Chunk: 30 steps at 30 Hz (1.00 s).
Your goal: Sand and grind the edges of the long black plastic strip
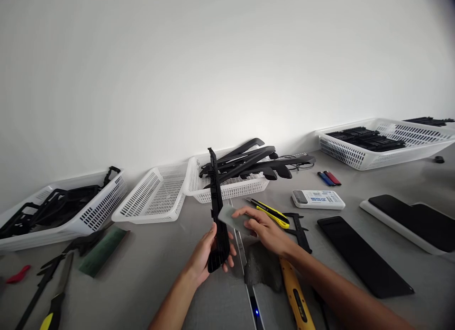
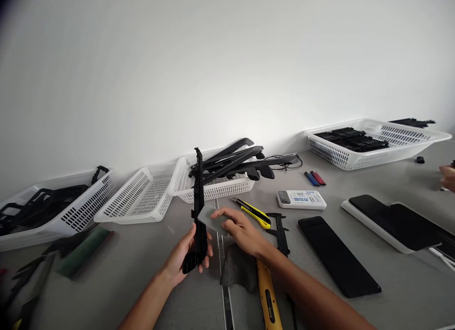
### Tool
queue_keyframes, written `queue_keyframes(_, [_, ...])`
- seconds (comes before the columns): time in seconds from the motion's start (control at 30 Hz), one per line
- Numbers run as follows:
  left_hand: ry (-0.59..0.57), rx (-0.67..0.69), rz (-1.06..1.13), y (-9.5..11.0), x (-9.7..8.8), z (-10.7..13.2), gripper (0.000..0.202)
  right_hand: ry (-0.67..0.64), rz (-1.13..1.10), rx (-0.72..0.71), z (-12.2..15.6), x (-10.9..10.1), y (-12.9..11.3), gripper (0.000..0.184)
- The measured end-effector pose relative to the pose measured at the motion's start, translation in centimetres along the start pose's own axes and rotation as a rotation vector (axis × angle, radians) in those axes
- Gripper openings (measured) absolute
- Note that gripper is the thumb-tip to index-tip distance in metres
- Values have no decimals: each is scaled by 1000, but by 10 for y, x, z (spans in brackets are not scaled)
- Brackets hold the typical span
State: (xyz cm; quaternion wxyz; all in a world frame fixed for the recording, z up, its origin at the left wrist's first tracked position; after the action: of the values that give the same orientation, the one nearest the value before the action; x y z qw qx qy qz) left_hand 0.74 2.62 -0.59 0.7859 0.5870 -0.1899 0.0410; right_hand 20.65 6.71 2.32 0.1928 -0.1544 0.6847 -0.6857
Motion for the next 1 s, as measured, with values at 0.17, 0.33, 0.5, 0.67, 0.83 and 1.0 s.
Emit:
queue_keyframes(0.17, [-19,-38,6,1,2,2,67,0,-3,24,-1,-5,-2,31])
queue_keyframes(0.33, [2,-58,21,1,-1,1,69,-112,-8,41,1,-1,-5,30])
queue_keyframes(0.5, [1,-67,56,-1,-3,-1,70,-61,-16,34,1,-1,-7,31])
queue_keyframes(0.67, [24,-54,50,2,0,3,63,-274,-64,93,3,3,-5,29])
queue_keyframes(0.83, [107,-14,78,7,-4,4,53,-383,-116,95,8,9,-7,34])
queue_keyframes(1.0, [138,40,73,9,-9,1,53,-307,-44,51,9,9,-9,33])
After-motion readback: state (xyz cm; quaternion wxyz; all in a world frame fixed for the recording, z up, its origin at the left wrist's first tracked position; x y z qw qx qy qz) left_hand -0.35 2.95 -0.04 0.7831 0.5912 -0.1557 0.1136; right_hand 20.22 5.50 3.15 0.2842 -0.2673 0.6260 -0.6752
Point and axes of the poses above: each hand's wrist, its own z-axis away from the middle knuckle, its own x-axis out of the palm, y = z × x, the point moved 2 cm from there along -z, towards the middle knuckle, and after that the axes turned 10 degrees about x, right-handed, at the moved point
